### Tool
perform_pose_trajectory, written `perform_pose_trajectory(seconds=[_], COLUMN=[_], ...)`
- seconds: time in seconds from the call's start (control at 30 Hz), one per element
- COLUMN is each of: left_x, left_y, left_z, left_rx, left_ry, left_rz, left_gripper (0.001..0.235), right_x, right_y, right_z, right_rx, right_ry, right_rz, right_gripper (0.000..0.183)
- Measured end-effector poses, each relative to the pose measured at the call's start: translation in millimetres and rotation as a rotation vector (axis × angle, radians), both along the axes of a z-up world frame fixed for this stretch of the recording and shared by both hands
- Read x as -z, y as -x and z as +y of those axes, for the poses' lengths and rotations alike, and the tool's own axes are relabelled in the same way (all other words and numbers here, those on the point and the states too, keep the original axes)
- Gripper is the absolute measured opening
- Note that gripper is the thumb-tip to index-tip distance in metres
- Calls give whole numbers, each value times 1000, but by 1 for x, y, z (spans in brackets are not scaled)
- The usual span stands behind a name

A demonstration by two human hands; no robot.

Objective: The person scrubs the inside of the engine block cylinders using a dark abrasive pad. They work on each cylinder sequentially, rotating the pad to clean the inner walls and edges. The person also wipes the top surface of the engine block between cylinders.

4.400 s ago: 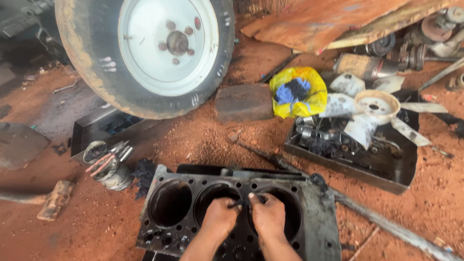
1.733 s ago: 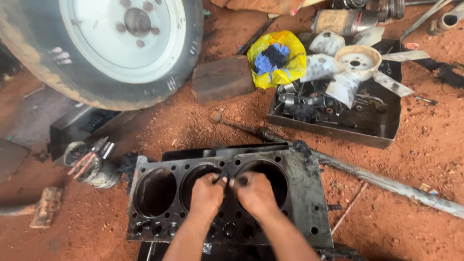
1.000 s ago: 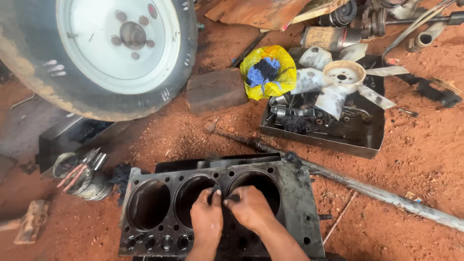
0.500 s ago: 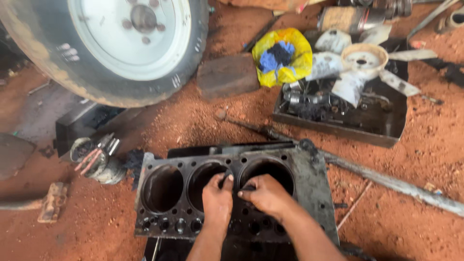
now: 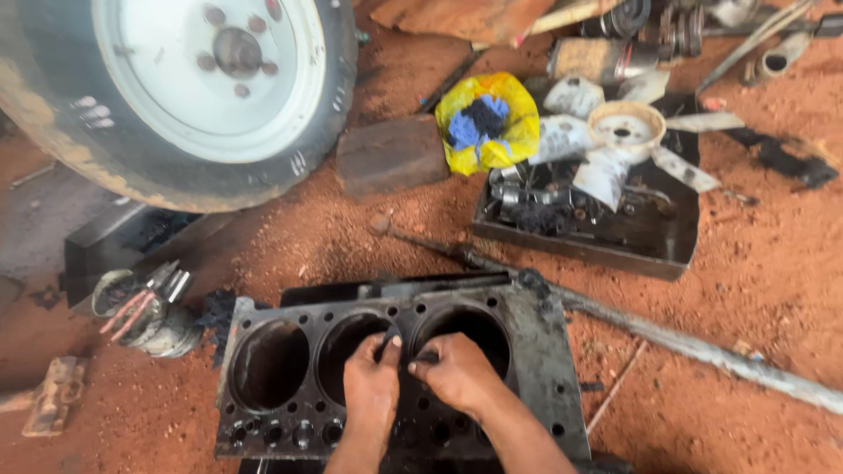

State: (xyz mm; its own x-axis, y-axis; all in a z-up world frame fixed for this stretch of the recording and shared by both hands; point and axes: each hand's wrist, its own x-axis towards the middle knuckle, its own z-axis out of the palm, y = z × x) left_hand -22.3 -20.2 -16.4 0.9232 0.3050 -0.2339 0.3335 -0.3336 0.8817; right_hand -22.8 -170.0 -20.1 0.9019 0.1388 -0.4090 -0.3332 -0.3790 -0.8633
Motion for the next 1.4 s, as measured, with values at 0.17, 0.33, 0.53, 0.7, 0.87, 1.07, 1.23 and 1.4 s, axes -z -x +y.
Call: perform_pose_trajectory(seconds=[0.17,0.33,0.53,0.7,0.87,1.07,1.23,1.4], left_x=[6,-2,6,-11,-27,-30,-39,-22], left_y=[-4,5,-25,-11,-19,-27,-9,-20], left_z=[3,3,-4,12,17,2,22,9], left_rx=[71,12,-96,178,322,216,443,171], left_ry=[-175,9,67,-235,-377,-376,-488,-199], left_rz=[-130,50,-40,61,139,66,226,164], left_gripper=[28,28,27,29,29,29,29,27], right_x=[7,13,3,1,-1,7,-13,-22], right_y=[-20,-12,-1,0,-7,-18,-12,1], right_z=[33,3,1,1,0,21,29,-7], right_rx=[606,139,67,118,89,587,589,-124], right_ry=[-54,-48,-21,-178,-126,-78,-19,159], right_rz=[-93,-79,-138,2,24,-96,-95,-63], right_gripper=[27,26,28,27,28,33,34,34])
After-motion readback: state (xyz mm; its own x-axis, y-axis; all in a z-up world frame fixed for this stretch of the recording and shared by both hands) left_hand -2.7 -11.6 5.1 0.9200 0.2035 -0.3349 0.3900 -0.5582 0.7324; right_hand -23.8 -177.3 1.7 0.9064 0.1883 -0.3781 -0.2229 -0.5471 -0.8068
